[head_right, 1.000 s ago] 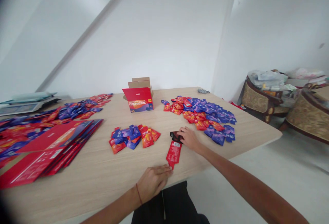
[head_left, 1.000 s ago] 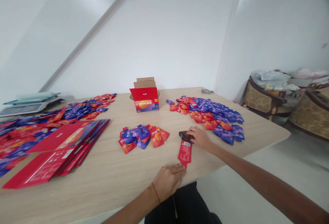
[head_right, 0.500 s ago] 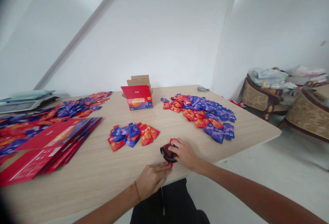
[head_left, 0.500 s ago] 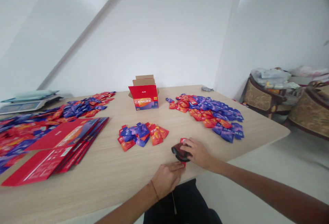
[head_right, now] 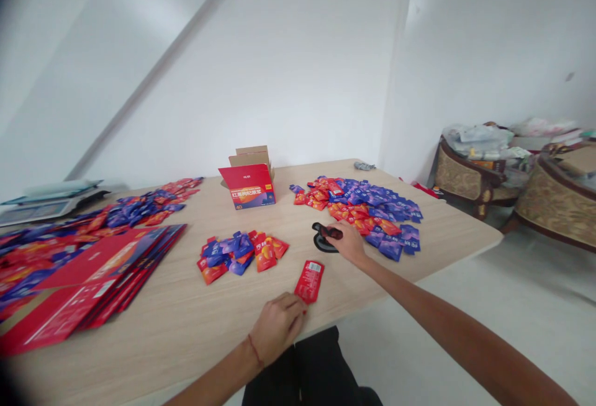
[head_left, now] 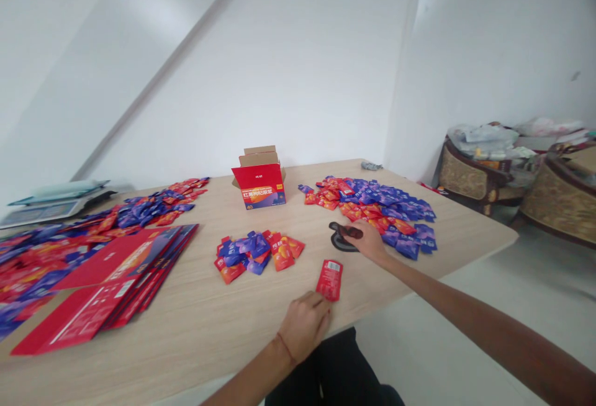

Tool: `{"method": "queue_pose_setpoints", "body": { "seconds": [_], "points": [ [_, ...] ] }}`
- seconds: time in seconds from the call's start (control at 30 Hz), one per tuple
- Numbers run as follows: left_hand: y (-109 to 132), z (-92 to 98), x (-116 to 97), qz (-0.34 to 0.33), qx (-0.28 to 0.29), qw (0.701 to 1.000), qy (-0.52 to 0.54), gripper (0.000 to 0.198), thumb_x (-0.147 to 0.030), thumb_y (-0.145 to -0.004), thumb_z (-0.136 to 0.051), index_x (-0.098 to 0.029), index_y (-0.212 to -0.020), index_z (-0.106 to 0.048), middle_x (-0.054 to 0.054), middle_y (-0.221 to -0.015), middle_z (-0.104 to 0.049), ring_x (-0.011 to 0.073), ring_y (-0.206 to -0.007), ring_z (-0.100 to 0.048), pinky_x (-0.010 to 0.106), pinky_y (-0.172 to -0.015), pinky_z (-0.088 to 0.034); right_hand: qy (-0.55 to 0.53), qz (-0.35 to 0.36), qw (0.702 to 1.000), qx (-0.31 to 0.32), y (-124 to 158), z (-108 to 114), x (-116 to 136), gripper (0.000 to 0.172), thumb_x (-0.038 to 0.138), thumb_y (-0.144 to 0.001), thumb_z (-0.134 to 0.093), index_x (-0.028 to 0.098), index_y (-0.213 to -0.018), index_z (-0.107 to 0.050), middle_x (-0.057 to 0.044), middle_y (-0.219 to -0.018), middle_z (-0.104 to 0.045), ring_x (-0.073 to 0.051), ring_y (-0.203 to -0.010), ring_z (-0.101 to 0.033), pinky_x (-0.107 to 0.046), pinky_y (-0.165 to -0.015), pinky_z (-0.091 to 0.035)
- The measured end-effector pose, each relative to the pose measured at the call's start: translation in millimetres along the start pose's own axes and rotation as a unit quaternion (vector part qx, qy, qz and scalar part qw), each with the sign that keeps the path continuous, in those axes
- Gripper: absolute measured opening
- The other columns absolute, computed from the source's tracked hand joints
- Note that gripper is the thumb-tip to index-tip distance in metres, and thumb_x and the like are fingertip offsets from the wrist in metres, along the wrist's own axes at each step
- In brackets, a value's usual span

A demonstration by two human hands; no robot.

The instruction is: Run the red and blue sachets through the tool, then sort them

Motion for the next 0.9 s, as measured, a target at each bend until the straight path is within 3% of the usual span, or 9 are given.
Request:
{"method": "queue_pose_setpoints", "body": {
  "seconds": [0.07, 0.17, 0.33, 0.5, 0.6, 0.7, 0.8, 0.9],
  "points": [
    [-8, 3.2, -1, 0.089, -0.011, 0.995, -0.043, 0.019, -0.031, -0.096, -0.055, -0.021, -0.108, -0.065, 0.009, -0.109, -0.068, 0.0255, -0.102, -0.064, 0.037, -0.088, -0.056, -0.013, -0.008, 0.999, -0.037, 0, 16, -3, 0.028, 0.04, -0.079, -0.074, 0.024, -0.101, -0.076, -0.005, -0.098, -0.072, -0.024, -0.09, -0.067, -0.034, -0.078, -0.05],
    [-21, 1.9, -3, 0.163, 0.009, 0.983, -0.087, 0.037, -0.045, -0.09, -0.065, -0.017, -0.115, -0.065, 0.013, -0.116, -0.066, 0.0313, -0.108, -0.062, 0.043, -0.091, -0.054, -0.019, -0.001, 0.998, -0.051, 4, 36, 0, 0.03, 0.042, -0.078, -0.074, 0.024, -0.101, -0.076, -0.006, -0.099, -0.073, -0.024, -0.09, -0.067, -0.036, -0.08, -0.051],
    [-37, -4.4, -1, 0.181, 0.084, 0.977, -0.076, 0.022, -0.026, -0.095, -0.054, -0.014, -0.098, -0.072, 0.015, -0.095, -0.073, 0.0277, -0.093, -0.069, 0.036, -0.082, -0.051, -0.034, 0.024, 0.998, -0.047, 15, 57, 12, 0.027, 0.04, -0.078, -0.076, 0.023, -0.099, -0.076, -0.006, -0.1, -0.074, -0.024, -0.09, -0.068, -0.036, -0.082, -0.052],
    [-44, 2.9, 17, 0.212, 0.059, 0.974, -0.051, 0.036, -0.026, -0.102, -0.04, -0.017, -0.093, -0.074, 0.01, -0.088, -0.074, 0.0191, -0.083, -0.07, 0.027, -0.075, -0.045, -0.053, 0.015, 0.995, -0.083, 21, 69, 15, 0.028, 0.04, -0.079, -0.075, 0.023, -0.102, -0.075, -0.006, -0.102, -0.073, -0.024, -0.09, -0.068, -0.037, -0.081, -0.053],
    [-46, 3.1, 30, 0.232, 0.065, 0.97, -0.038, 0.036, -0.026, -0.1, -0.044, -0.017, -0.082, -0.073, 0.006, -0.079, -0.073, 0.0164, -0.077, -0.069, 0.024, -0.068, -0.043, -0.046, 0.018, 0.995, -0.081, 24, 69, 18, 0.027, 0.04, -0.08, -0.074, 0.024, -0.102, -0.075, -0.007, -0.102, -0.073, -0.025, -0.091, -0.068, -0.037, -0.081, -0.053],
    [-47, 3.8, 37, 0.239, 0.083, 0.966, -0.048, 0.032, -0.03, -0.095, -0.051, -0.018, -0.076, -0.072, 0.007, -0.076, -0.072, 0.0207, -0.076, -0.07, 0.027, -0.068, -0.045, -0.035, 0.019, 0.997, -0.068, 25, 67, 22, 0.027, 0.039, -0.079, -0.075, 0.024, -0.101, -0.076, -0.007, -0.1, -0.073, -0.025, -0.089, -0.068, -0.037, -0.08, -0.053],
    [-43, 9.9, 36, 0.225, 0.094, 0.967, -0.069, 0.029, -0.031, -0.095, -0.051, -0.016, -0.083, -0.072, 0.012, -0.086, -0.073, 0.0273, -0.085, -0.07, 0.035, -0.075, -0.051, -0.028, 0.027, 0.998, -0.051, 26, 68, 32, 0.027, 0.038, -0.081, -0.074, 0.025, -0.105, -0.076, -0.006, -0.101, -0.073, -0.025, -0.089, -0.068, -0.036, -0.079, -0.053],
    [-30, 15.5, 25, 0.114, 0.088, 0.988, -0.062, 0.025, -0.029, -0.099, -0.049, -0.018, -0.106, -0.071, 0.012, -0.109, -0.072, 0.027, -0.105, -0.068, 0.038, -0.092, -0.052, -0.001, 0.056, 0.998, -0.042, 29, 72, 50, 0.028, 0.037, -0.084, -0.072, 0.027, -0.11, -0.075, -0.006, -0.109, -0.072, -0.026, -0.097, -0.066, -0.037, -0.084, -0.053]
  ]
}}
Point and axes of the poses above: each hand's wrist, its own y-axis away from the middle knuckle, its own z-axis out of the back of the hand, x = y × z, the point moved 4 cm from there along -y, towards the middle knuckle
